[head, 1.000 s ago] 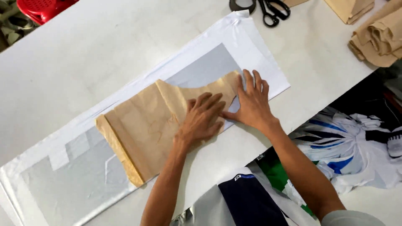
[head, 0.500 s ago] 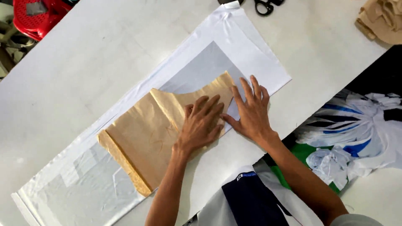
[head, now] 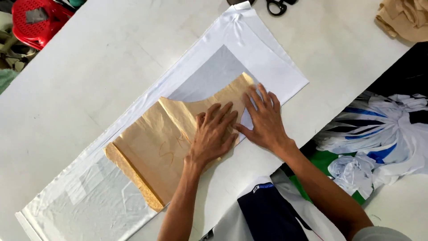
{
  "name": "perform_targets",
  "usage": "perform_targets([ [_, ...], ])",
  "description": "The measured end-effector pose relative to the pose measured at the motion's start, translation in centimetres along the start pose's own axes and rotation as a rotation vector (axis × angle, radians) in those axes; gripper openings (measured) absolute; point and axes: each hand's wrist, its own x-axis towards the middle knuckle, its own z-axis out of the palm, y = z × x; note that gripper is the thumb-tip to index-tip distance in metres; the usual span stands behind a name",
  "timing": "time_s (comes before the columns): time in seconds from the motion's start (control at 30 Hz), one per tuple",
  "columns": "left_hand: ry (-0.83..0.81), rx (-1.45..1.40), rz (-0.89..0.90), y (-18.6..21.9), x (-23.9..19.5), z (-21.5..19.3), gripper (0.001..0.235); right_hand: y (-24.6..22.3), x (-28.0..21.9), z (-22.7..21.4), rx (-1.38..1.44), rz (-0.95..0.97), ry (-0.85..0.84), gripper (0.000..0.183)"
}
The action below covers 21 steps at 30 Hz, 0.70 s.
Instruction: A worker aligns a paper pattern on a piece of fabric, secures it with a weight, and cuts the fabric along the pattern's edge using scissors.
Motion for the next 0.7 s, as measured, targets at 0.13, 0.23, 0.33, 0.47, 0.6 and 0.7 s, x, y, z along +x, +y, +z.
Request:
perform_targets([
  [0.13,-0.018,-0.010,0.002,0.0,0.0,-0.1,0.057,0.2,0.3,-0.7,0.025,0.042,-0.018,0.092],
  [0.23,-0.028,-0.025,-0.008,0.0,0.0,-0.3,0.056,0.1,0.5,-0.9,0.034,0.063,-0.010,0.095],
  [0.33,-0.038,-0.009,-0.021,0.1,0.1,-0.4,0.058,0.0,0.6,-1.2,0.029,0.065,-0.008,0.096],
  [0.47,-0.033,-0.017,-0.022,0.3,-0.1,-0.4,0.056,0.0,0.6,-1.4,0.025,0.071,-0.023,0.097],
  [0.6,-0.021,-0.019,0.002,0.1,-0.2,-0.3,0.056,0.1,0.6,-1.3,0.008,0.062,-0.031,0.099],
  [0.7,-0.001,-0.048,0.036,-0.3,-0.2,-0.2,0.055,0.2,0.7,-1.6,0.012,0.058,-0.034,0.102],
])
